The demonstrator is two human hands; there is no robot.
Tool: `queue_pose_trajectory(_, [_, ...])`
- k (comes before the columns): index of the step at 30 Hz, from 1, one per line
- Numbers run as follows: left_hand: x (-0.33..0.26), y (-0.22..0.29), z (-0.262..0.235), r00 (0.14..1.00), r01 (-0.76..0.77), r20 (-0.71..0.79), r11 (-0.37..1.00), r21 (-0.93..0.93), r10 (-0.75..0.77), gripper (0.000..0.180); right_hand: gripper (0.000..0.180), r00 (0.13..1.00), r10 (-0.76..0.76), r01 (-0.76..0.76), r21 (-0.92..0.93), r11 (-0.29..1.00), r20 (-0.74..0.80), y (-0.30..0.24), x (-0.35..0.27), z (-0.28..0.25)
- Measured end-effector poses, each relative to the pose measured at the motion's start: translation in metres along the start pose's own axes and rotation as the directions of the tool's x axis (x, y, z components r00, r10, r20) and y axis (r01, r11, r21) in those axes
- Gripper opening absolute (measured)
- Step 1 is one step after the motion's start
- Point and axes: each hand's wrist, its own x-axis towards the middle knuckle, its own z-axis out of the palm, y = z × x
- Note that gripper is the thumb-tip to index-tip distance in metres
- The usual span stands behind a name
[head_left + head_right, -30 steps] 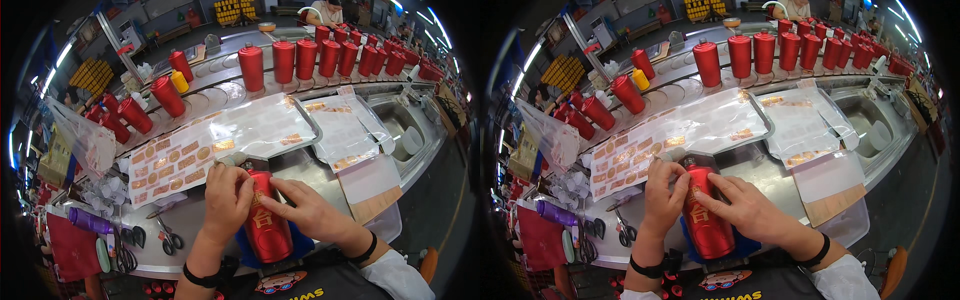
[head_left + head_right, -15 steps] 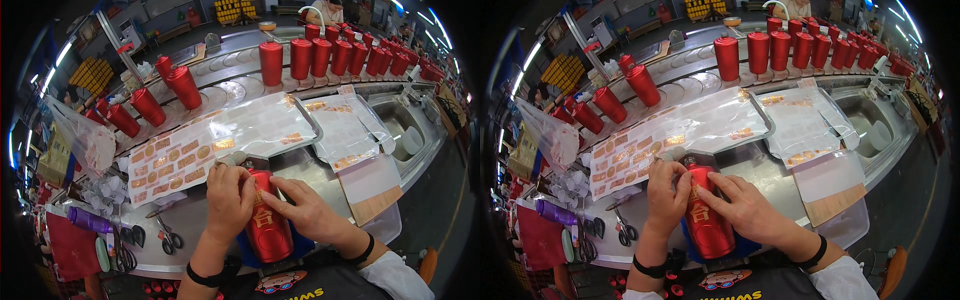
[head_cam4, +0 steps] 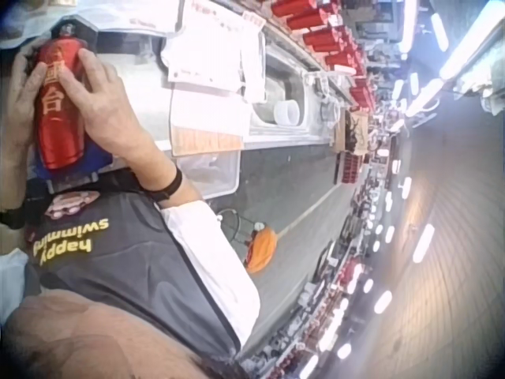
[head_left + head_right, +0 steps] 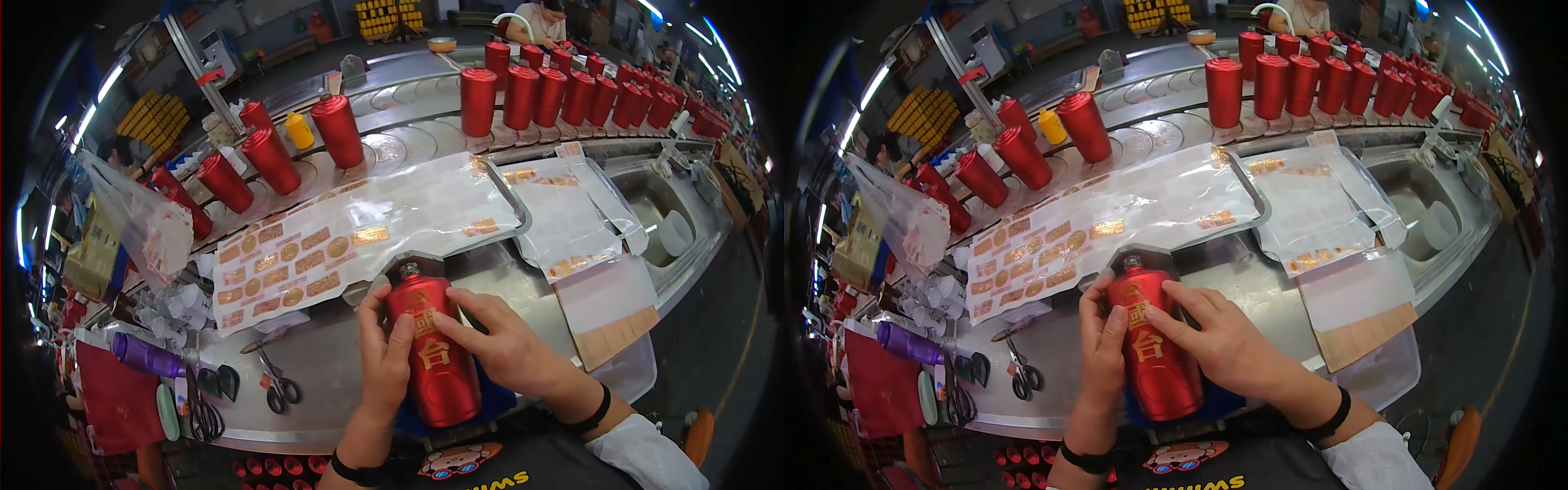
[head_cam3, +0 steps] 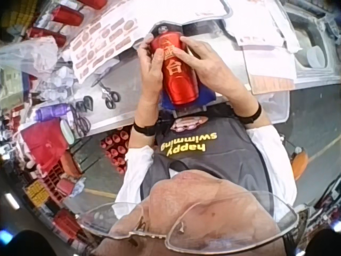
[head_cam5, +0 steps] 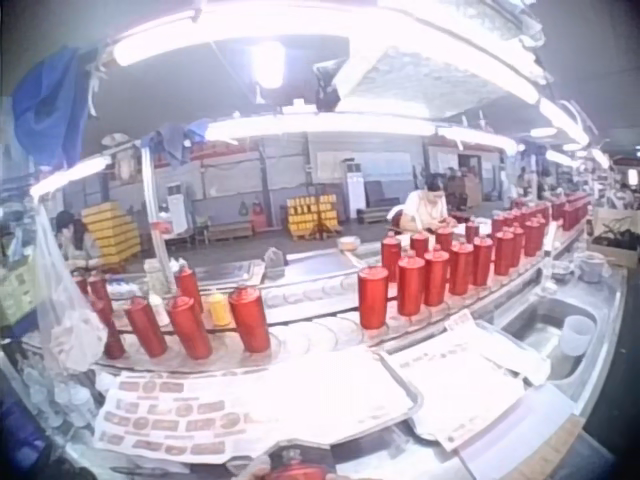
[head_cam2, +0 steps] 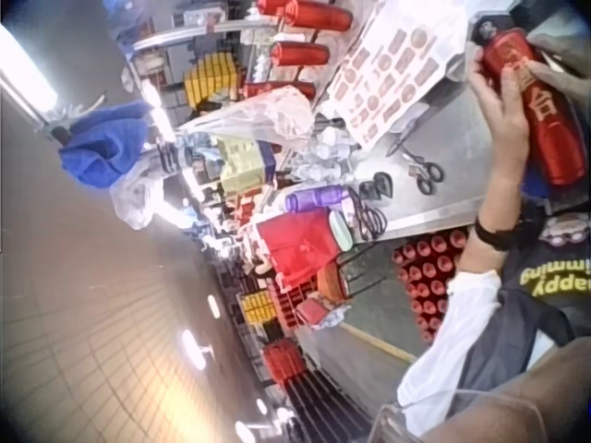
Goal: Applying decorative or informative stickers to the surface of red canisters on a manufacturing assembly line.
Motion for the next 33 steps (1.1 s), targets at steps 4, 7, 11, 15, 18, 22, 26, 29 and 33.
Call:
queue_pose_trajectory(4, [0.003, 0.001, 0.000, 0.998, 0.069, 0.018, 0.987, -0.144, -0.067, 0.048, 0.057, 1.000, -0.018, 0.018, -0.018, 1.000, 0.005, 0.005, 0.000, -0.001])
queue_pose_trajectory(7, [0.003, -0.001, -0.002, 0.997, 0.073, 0.031, 0.994, -0.076, -0.071, 0.051, 0.056, 0.999, -0.022, 0.025, -0.087, 0.996, 0.037, 0.006, 0.012, -0.013])
queue_pose_trajectory(11, [-0.002, -0.003, 0.005, 0.991, -0.081, -0.106, 0.995, 0.064, 0.087, 0.053, 0.059, 0.988, -0.103, 0.117, -0.129, 0.985, 0.112, 0.014, 0.030, -0.027])
queue_pose_trajectory(15, [-0.013, 0.023, -0.014, 0.848, -0.492, 0.187, 0.607, 0.624, 0.495, 0.049, 0.031, 0.984, 0.126, -0.139, 0.097, 0.986, 0.129, 0.003, 0.066, -0.053])
queue_pose_trajectory(18, [-0.016, 0.031, -0.017, 0.760, -0.626, 0.497, 0.267, 0.733, 0.418, 0.042, 0.023, 0.991, -0.011, -0.002, 0.099, 0.995, 0.132, 0.018, 0.087, -0.048])
queue_pose_trajectory(22, [-0.012, 0.033, -0.015, 0.727, -0.662, 0.559, 0.192, 0.724, 0.399, 0.045, 0.022, 0.968, -0.134, 0.087, 0.216, 0.972, 0.212, 0.038, 0.103, -0.027])
queue_pose_trajectory(26, [-0.008, 0.037, -0.020, 0.722, -0.678, 0.602, 0.172, 0.715, 0.342, 0.046, 0.026, 0.995, 0.050, -0.063, 0.163, 0.985, 0.085, 0.043, 0.102, -0.026])
queue_pose_trajectory(29, [0.007, 0.040, -0.023, 0.706, -0.697, 0.628, 0.163, 0.699, 0.326, 0.046, 0.027, 0.977, 0.213, -0.207, 0.289, 0.935, 0.013, 0.046, 0.088, -0.027])
queue_pose_trajectory(33, [0.015, 0.034, -0.023, 0.746, -0.656, 0.572, 0.230, 0.719, 0.341, 0.046, 0.029, 0.953, 0.301, -0.268, 0.350, 0.898, -0.043, 0.044, 0.074, -0.030])
